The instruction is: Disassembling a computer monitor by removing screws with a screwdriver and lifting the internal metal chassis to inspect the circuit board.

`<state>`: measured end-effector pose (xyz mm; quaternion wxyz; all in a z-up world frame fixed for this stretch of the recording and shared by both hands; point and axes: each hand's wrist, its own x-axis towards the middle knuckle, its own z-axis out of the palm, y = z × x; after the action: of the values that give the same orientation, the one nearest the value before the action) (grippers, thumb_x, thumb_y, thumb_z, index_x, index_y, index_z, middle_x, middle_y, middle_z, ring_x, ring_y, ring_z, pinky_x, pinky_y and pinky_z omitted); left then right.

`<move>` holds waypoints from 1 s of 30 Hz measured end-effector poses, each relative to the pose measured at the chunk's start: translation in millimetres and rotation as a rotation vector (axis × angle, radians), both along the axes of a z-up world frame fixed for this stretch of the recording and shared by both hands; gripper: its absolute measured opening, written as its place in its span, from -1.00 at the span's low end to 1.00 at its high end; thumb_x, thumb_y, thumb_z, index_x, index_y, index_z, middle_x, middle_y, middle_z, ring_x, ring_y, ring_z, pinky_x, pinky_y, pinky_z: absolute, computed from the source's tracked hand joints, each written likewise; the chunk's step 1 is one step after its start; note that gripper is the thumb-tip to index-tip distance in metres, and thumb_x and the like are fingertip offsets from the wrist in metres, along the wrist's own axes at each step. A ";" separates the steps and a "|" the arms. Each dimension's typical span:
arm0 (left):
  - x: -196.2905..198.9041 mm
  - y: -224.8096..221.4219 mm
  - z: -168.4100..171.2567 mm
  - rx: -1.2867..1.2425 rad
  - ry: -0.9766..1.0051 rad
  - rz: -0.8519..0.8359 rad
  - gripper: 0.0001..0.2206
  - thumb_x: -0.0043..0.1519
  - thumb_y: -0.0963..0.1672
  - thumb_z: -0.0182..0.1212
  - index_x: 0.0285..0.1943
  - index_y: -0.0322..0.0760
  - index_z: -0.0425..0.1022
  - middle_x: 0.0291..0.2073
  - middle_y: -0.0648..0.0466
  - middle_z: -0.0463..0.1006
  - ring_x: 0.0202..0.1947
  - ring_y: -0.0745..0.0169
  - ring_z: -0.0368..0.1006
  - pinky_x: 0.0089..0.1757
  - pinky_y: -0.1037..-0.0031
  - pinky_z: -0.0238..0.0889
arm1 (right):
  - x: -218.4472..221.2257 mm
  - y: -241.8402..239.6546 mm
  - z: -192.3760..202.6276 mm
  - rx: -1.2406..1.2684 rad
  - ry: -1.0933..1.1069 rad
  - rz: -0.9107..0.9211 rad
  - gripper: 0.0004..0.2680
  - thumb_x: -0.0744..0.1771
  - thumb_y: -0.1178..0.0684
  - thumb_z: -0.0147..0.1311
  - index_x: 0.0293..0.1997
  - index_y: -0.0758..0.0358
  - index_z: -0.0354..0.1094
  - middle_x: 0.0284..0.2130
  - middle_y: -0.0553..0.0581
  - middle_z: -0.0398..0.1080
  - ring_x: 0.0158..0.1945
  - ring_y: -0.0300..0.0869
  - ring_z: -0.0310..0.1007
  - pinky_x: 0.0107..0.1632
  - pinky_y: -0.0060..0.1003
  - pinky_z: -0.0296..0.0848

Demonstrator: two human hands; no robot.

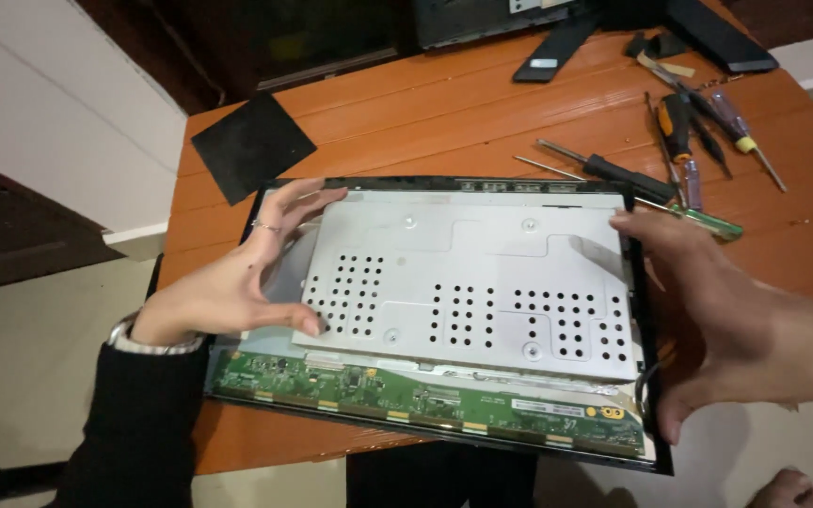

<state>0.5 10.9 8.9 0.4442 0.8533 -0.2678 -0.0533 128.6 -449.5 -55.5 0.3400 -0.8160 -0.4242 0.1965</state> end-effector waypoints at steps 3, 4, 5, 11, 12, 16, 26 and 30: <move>-1.6 -2.5 5.3 0.019 0.083 0.045 0.02 0.04 0.00 0.41 0.52 -0.09 -0.41 0.58 -0.12 -0.29 0.60 -0.09 -0.25 0.43 0.03 -0.39 | 0.9 0.4 2.5 -0.147 -0.007 -0.031 0.39 -0.21 -0.07 0.91 0.52 -0.17 -0.58 0.47 0.06 -0.37 0.27 -0.07 0.24 0.03 -0.10 0.50; -1.4 -1.5 4.8 0.018 0.084 0.041 0.02 0.04 0.00 0.41 0.52 -0.09 -0.41 0.58 -0.12 -0.29 0.60 -0.09 -0.25 0.43 0.03 -0.39 | 0.3 -0.8 -3.4 -0.149 -0.006 -0.035 0.39 -0.21 -0.07 0.91 0.52 -0.17 -0.58 0.47 0.06 -0.37 0.27 -0.07 0.24 0.03 -0.10 0.50; -1.3 -1.0 4.2 0.016 0.103 0.052 0.02 0.03 -0.01 0.41 0.52 -0.08 -0.39 0.58 -0.18 -0.24 0.60 -0.09 -0.27 0.41 0.07 -0.40 | 0.7 -2.1 -9.5 -0.018 -0.108 0.019 0.39 -0.25 -0.16 0.86 0.53 -0.04 -0.53 0.45 0.16 -0.35 0.42 0.07 -0.06 0.24 0.02 0.14; 2.6 6.4 2.3 -0.031 0.166 0.041 0.02 0.04 -0.09 0.39 0.53 -0.13 -0.44 0.60 -0.21 -0.28 0.61 -0.05 -0.41 0.40 0.12 -0.48 | -34.2 10.2 -2.6 0.091 -0.160 -0.049 0.37 -0.34 -0.28 0.76 0.52 0.07 -0.31 0.39 0.28 -0.24 0.54 0.20 -0.43 0.44 0.25 -0.35; 3.1 9.1 1.6 -0.046 0.187 0.044 0.04 0.04 -0.12 0.39 0.55 -0.12 -0.45 0.61 -0.21 -0.29 0.61 -0.09 -0.40 0.40 0.12 -0.47 | -41.0 11.2 0.8 0.111 -0.205 -0.019 0.27 -0.25 -0.44 0.64 0.51 0.09 -0.25 0.33 0.30 -0.14 0.47 0.20 -0.31 0.41 0.33 -0.26; 1.2 11.3 4.3 -0.016 0.197 0.097 0.04 0.02 -0.15 0.39 0.56 -0.11 -0.43 0.61 -0.20 -0.28 0.60 -0.03 -0.34 0.38 0.11 -0.44 | -64.9 13.6 1.4 0.125 -0.290 -0.007 0.32 -0.24 -0.42 0.80 0.50 0.18 -0.30 0.33 0.39 -0.11 0.45 0.22 -0.14 0.35 0.28 -0.07; 0.8 19.4 8.0 0.204 0.123 0.318 -0.12 -0.02 0.02 0.33 0.53 -0.17 0.02 0.58 -0.10 -0.08 0.60 0.03 -0.29 0.40 0.17 -0.36 | -104.2 24.8 -8.4 0.211 -0.526 -0.042 0.33 -0.21 -0.59 0.65 0.49 0.30 -0.33 0.27 0.48 -0.05 0.40 0.35 -0.08 0.44 0.43 -0.15; -3.2 15.9 13.4 0.235 0.141 0.369 -0.14 -0.02 0.06 0.31 0.53 -0.06 0.05 0.60 -0.08 -0.16 0.60 0.00 -0.33 0.37 0.08 -0.34 | -95.6 17.3 -14.6 0.224 -0.449 -0.044 0.30 -0.25 -0.50 0.69 0.49 0.27 -0.22 0.29 0.42 0.04 0.46 0.29 -0.05 0.48 0.44 -0.32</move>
<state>-2.7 26.8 22.3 0.3615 0.9279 -0.0675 -0.0617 32.9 -432.2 -70.1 0.3298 -0.8054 -0.4904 -0.0453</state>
